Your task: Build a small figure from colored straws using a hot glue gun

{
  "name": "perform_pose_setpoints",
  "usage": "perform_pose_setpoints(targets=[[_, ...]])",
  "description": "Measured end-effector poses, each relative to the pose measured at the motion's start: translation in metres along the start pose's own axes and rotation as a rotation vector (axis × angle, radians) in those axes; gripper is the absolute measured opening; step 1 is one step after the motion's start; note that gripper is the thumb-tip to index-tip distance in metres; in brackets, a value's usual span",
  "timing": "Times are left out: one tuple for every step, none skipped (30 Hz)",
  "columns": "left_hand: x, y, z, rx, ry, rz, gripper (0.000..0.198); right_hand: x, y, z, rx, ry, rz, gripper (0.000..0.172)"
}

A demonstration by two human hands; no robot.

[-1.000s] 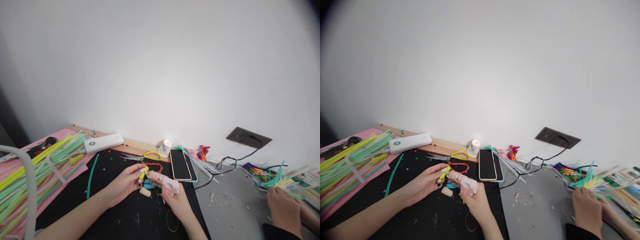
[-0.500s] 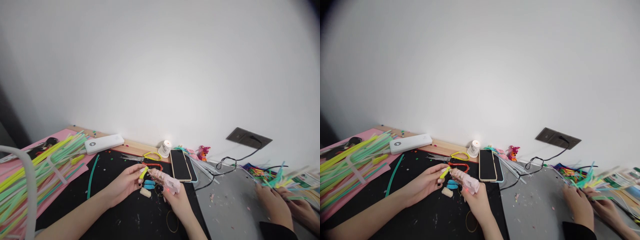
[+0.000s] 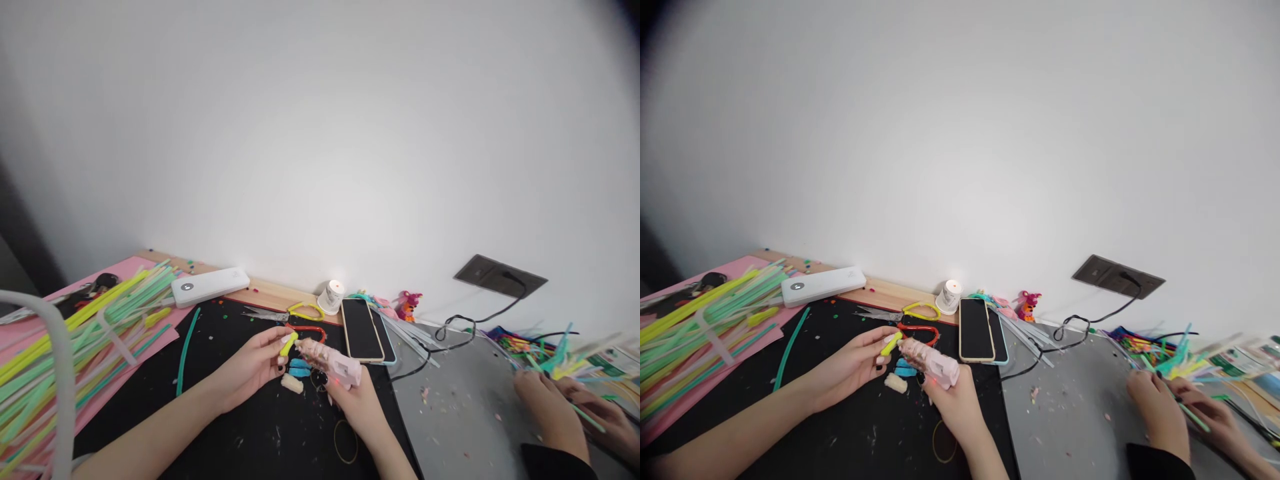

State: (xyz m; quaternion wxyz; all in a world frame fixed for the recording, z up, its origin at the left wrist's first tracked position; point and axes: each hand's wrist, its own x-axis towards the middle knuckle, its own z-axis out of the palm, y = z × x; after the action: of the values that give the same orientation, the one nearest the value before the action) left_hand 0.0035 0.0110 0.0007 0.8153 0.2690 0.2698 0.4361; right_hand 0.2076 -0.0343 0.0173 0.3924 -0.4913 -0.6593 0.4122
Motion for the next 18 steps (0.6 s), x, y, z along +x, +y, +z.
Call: perform_pose_setpoints(targets=[[0.0,0.0,0.0002,0.002,0.001,0.0,0.023,-0.0003,0.0004,0.0,0.009,-0.008,0.012,0.036],[-0.0001,-0.0001,0.0003,0.005,0.002,0.0,0.023,-0.0007,0.0008,0.0001,0.016,-0.013,0.024,0.035],[-0.0001,-0.0001,0.0004,0.006,0.003,0.0,0.024,-0.0012,0.0014,0.0001,0.016,-0.013,0.031,0.033],[-0.0002,-0.0002,0.0003,0.005,0.003,0.0,0.024,-0.0018,0.0022,0.0002,0.013,-0.01,0.035,0.031],[-0.0002,-0.0004,0.0002,0.004,0.003,0.0,0.025,-0.0023,0.0032,0.0001,0.01,-0.008,0.038,0.03],[-0.0002,-0.0005,0.0001,0.004,0.002,0.001,0.025,-0.0027,0.0042,0.0,0.009,-0.006,0.039,0.029],[-0.0001,-0.0007,-0.0001,0.004,0.001,0.001,0.025,-0.0029,0.0053,-0.0001,0.011,-0.01,0.039,0.03],[0.0001,-0.0008,-0.0004,0.006,-0.002,0.002,0.024,-0.003,0.0063,-0.0003,0.011,-0.017,0.039,0.031],[0.0004,-0.0008,-0.0006,0.008,-0.007,0.003,0.024,-0.0031,0.0072,-0.0005,0.01,-0.028,0.041,0.033],[0.0009,-0.0008,-0.0008,0.009,-0.01,0.005,0.023,-0.0031,0.008,-0.0008,0.009,-0.034,0.04,0.035],[0.0014,-0.0007,-0.0009,0.009,-0.013,0.005,0.023,-0.0031,0.0086,-0.001,0.008,-0.037,0.036,0.036],[0.0019,-0.0005,-0.001,0.009,-0.015,0.005,0.023,-0.0032,0.0092,-0.0012,0.005,-0.034,0.029,0.036],[0.0023,-0.0005,-0.001,0.006,-0.015,0.006,0.023,-0.0033,0.0096,-0.0013,0.001,-0.03,0.023,0.035],[0.0025,-0.0004,-0.001,0.004,-0.014,0.006,0.024,-0.0034,0.0099,-0.0014,-0.003,-0.025,0.02,0.033],[0.0026,-0.0005,-0.0009,0.003,-0.01,0.004,0.024,-0.0035,0.0099,-0.0015,-0.006,-0.022,0.02,0.032],[0.0025,-0.0006,-0.0008,0.002,-0.004,0.003,0.024,-0.0036,0.0097,-0.0015,-0.008,-0.02,0.021,0.031],[0.0024,-0.0009,-0.0007,0.001,0.002,0.002,0.024,-0.0036,0.009,-0.0014,-0.006,-0.021,0.023,0.03],[0.0022,-0.0011,-0.0007,0.001,0.007,0.002,0.024,-0.0035,0.008,-0.0013,-0.004,-0.024,0.025,0.03]])
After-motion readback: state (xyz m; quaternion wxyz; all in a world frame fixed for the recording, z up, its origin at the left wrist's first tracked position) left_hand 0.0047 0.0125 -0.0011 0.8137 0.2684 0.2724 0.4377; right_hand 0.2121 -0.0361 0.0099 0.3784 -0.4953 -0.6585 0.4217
